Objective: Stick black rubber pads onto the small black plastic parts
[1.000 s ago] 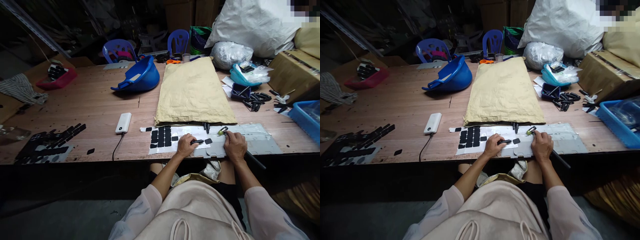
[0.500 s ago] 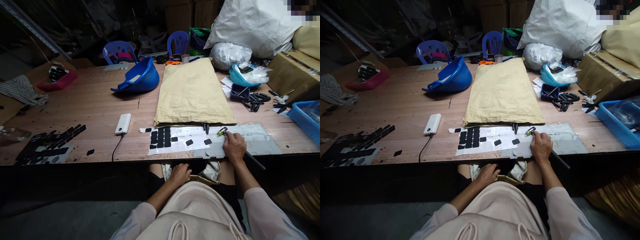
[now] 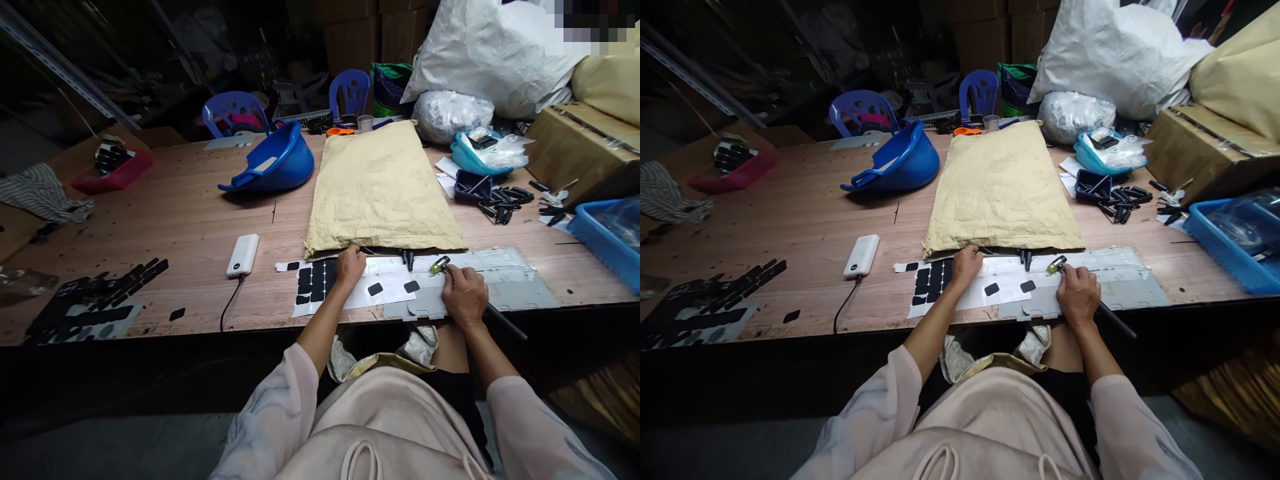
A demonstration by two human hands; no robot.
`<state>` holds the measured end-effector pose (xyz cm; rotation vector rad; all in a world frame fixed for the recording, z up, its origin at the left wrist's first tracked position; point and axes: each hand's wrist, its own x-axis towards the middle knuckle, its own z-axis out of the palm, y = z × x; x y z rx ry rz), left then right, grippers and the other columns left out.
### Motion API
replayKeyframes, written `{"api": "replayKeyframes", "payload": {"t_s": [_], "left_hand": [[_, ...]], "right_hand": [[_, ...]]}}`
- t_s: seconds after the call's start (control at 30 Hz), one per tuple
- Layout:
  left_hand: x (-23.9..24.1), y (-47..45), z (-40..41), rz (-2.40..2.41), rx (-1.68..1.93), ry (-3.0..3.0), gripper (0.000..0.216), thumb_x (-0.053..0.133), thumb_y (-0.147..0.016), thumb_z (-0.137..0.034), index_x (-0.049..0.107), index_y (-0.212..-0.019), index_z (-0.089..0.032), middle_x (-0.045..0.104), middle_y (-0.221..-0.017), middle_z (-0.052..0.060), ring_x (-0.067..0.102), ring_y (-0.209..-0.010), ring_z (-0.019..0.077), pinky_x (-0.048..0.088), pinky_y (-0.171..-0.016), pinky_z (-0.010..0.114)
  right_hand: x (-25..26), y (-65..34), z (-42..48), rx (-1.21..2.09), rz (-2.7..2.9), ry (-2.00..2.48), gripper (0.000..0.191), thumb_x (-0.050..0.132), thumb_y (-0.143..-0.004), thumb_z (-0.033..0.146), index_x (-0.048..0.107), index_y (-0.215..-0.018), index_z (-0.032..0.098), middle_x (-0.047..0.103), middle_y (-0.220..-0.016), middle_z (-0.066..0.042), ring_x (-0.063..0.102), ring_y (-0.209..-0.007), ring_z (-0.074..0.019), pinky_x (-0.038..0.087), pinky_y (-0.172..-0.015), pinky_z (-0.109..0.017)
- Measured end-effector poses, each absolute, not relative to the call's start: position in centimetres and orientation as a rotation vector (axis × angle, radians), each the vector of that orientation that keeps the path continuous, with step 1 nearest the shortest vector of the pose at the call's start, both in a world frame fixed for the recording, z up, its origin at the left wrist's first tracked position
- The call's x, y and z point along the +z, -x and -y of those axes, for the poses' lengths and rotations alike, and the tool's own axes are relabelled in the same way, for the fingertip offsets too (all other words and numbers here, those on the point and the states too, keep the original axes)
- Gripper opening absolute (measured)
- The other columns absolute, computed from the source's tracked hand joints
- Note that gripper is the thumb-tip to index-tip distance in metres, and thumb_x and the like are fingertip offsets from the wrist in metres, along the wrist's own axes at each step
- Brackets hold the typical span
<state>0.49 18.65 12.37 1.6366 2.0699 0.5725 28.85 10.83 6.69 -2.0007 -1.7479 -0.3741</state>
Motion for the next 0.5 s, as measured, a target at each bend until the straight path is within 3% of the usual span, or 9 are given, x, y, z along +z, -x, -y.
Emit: {"api": "replayKeyframes", "payload": {"t_s": [0.23, 0.5], "left_hand": [[12.5, -1.3, -21.1, -2.217, 0.492, -1.417, 0.031, 0.066, -0.09, -0.043, 0.073, -0.071, -0.02, 0.079, -0.093, 0.014, 0.074, -0.094, 0.0312, 0.05, -0.073, 0.034], [12.1, -0.9, -22.5, -2.189, 0.56, -1.201, 0.029, 0.077, -0.076, -0.049, 0.07, -0.069, -0.022, 0.079, -0.1, 0.017, 0.073, -0.104, 0.0372, 0.053, -0.08, 0.04]], "right_hand": [[6.5, -28.8, -10.8, -0.379, 1.737, 1.987, 0.029, 0.055, -0.098, 0.026, 0.075, -0.119, 0.02, 0.063, -0.096, -0.01, 0.043, -0.084, -0.0216, 0.023, -0.071, -0.034], [6.5, -28.9, -10.9, -0.367, 1.732, 1.97, 0.029, 0.056, -0.098, 0.027, 0.075, -0.118, 0.02, 0.063, -0.097, -0.011, 0.043, -0.085, -0.022, 0.023, -0.071, -0.035]]}}
